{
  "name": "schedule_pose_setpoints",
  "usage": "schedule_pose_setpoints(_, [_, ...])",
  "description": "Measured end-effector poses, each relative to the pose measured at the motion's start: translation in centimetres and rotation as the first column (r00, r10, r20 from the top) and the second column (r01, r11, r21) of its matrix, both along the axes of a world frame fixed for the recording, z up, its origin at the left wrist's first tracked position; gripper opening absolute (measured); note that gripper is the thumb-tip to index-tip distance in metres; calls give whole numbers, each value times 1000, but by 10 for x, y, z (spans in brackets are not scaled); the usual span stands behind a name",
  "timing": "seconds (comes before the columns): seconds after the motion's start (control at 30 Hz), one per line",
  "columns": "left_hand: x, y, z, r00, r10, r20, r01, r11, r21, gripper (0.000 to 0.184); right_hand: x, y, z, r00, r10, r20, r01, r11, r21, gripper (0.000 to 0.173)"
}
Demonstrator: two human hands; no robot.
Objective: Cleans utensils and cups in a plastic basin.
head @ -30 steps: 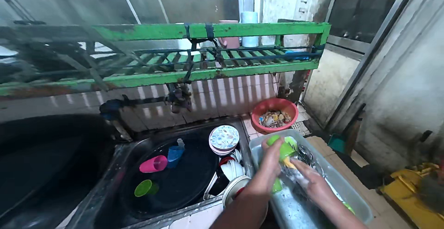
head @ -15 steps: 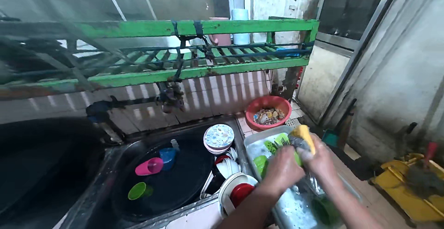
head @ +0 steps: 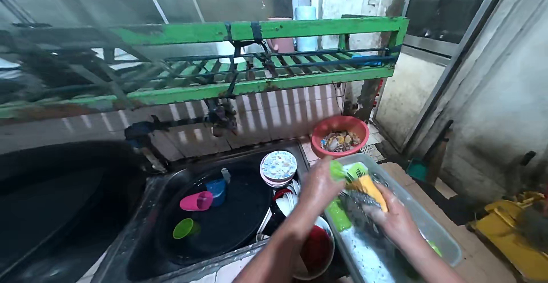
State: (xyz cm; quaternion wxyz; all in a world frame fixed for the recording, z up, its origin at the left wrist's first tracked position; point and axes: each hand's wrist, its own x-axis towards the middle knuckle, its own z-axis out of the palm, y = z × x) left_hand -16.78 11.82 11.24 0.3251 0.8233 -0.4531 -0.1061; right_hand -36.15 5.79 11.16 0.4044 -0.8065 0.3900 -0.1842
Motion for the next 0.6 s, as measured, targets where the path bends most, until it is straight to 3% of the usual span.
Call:
schedule_pose_setpoints(0.07, [48,23,-6,989,131,63,-134,990,49,68,-16,-6,-9,966,125,-226,-106,990,95,64])
schedule_pose_setpoints(0.2, [140,90,-36,920,344,186,-384,886,259,43,-36,8,-28,847,301,-439,-323,946,27,59])
schedule_pose_setpoints(0.3, [151,91,-33,912,343,226,-394,885,249,32,-24,17,-44,732,388,-561,-454,891,24,55])
schedule_pose_setpoints(0.37, [121,60,-12,957,222,188,-254,953,163,28,-17,23,-55,678,415,-607,-490,870,46,58])
schedule_pose_setpoints(0.47, [24,2,14,976,-201,88,194,978,81,25,-11,31,-58,572,443,-690,-499,856,135,64])
schedule_pose_setpoints(0.5, [-15,-13,15,929,-368,35,364,928,80,25,-10,34,-57,530,453,-717,-511,845,157,64])
schedule_pose_setpoints(0.57, [-89,-41,10,762,-635,-124,647,741,181,31,-9,40,-56,483,462,-744,-543,824,159,63])
schedule_pose_setpoints(0.6, [-122,-50,6,681,-708,-187,729,632,263,36,-14,42,-65,529,447,-721,-553,826,107,56])
